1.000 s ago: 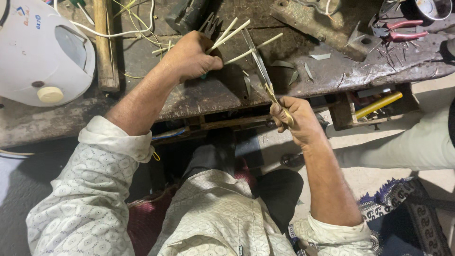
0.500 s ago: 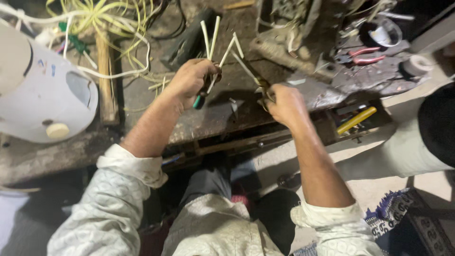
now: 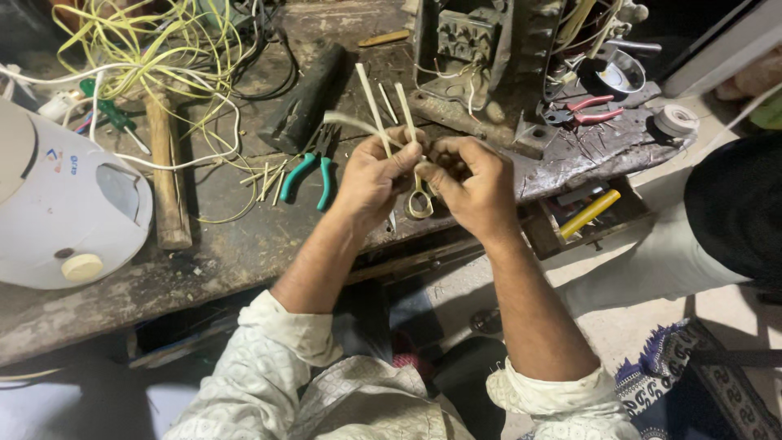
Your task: The person strips insulation from white wires using scissors, then inserts the wires into slots on a motor stator. They trim excess wire and insulation, and use pliers to adjust the wires within the stator slots.
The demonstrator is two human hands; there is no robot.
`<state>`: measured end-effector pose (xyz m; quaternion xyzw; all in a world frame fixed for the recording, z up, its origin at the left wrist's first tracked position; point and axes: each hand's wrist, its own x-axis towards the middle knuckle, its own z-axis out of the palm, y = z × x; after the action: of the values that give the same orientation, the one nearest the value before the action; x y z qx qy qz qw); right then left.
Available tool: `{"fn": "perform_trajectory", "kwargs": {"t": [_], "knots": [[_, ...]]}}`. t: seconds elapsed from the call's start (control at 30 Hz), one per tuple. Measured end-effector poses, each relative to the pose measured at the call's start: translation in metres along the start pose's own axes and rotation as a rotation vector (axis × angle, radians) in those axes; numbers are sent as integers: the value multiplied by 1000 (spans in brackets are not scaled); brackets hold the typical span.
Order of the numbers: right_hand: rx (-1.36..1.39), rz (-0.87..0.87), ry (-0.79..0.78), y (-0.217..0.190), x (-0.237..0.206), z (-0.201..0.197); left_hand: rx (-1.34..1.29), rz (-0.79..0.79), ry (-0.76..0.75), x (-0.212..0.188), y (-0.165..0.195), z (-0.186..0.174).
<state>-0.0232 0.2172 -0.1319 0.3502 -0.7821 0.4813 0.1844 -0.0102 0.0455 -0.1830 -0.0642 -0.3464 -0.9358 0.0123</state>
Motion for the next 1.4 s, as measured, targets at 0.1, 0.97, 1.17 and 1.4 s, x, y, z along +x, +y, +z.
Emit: {"fn": "perform_trajectory", "kwargs": {"t": [0.1, 0.97, 1.17, 1.4], "knots": [[-77, -51, -21, 1, 1, -4, -31, 11, 96, 2, -9, 8], [-741, -666, 279, -6, 30, -21, -126, -58, 56, -21, 1, 30], [-529, -560, 233, -3, 27, -14, -168, 35, 47, -28, 3, 32], [7, -146, 243, -11, -14, -4, 24, 128, 48, -30, 5, 35]]}}
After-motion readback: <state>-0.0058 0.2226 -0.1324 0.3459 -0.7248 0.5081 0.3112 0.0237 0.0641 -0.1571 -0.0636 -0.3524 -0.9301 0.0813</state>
